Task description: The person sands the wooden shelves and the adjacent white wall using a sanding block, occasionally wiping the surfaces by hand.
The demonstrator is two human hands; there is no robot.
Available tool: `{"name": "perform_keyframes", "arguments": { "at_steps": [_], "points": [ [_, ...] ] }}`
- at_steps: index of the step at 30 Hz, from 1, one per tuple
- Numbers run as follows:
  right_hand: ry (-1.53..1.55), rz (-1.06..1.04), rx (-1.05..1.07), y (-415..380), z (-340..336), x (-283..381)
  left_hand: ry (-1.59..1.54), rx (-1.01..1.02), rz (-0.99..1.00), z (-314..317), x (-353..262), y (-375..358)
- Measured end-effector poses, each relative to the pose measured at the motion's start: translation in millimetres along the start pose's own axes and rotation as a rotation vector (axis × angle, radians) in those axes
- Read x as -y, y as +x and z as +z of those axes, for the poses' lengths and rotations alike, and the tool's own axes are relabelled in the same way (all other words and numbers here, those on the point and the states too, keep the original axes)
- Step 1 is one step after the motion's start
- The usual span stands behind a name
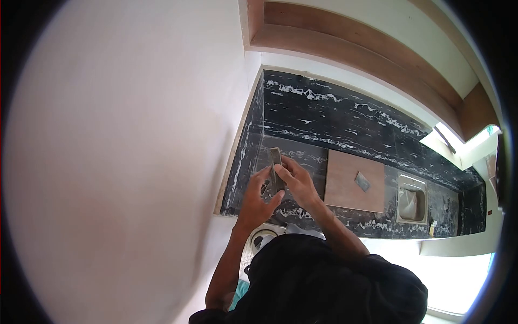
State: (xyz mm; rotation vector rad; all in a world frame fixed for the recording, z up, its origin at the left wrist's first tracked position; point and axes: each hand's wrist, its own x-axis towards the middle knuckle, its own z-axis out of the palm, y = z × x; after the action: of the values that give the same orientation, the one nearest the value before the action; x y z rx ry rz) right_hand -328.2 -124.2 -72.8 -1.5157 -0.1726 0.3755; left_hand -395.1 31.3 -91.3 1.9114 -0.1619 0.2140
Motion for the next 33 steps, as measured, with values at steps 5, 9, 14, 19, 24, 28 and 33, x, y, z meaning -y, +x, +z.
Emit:
{"name": "perform_keyframes", "arguments": {
  "at_steps": [5, 9, 14, 19, 24, 28, 33],
  "points": [
    [-0.078, -0.082, -0.014, 7.6, -1.5, -7.2, 0.087, -0.014, 0.000, -5.0, 0.0, 3.3],
    [-0.619, -0.523, -0.200, 26.3, -26.7, 5.7, 0.418, -0.094, 0.165, -21.8, 7.3, 9.9],
    [-1.316, -1.165, -0.416, 91.4, -93.5, 87.6, 0.814, -0.042, 0.299, -55.9, 35.9, 22.4],
    [-1.769, -1.548, -0.354, 176.5, -136.7, 146.1, 0.878, 0.073, 0.281, -49.4, 64.0, 24.5],
    [-1.995, -1.467, -0.144, 223.1, -122.2, 163.0, 0.871, 0.062, 0.259, -50.4, 59.6, 26.2],
    [-2.065, -1.449, -0.174, 273.7, -69.1, 146.8, 0.877, 0.075, 0.221, -49.3, 52.1, 27.1],
    [-1.930, -1.477, -0.274, 245.7, -138.6, 134.9, 0.836, 0.064, 0.214, -48.0, 47.6, 23.1]
  ]
}}
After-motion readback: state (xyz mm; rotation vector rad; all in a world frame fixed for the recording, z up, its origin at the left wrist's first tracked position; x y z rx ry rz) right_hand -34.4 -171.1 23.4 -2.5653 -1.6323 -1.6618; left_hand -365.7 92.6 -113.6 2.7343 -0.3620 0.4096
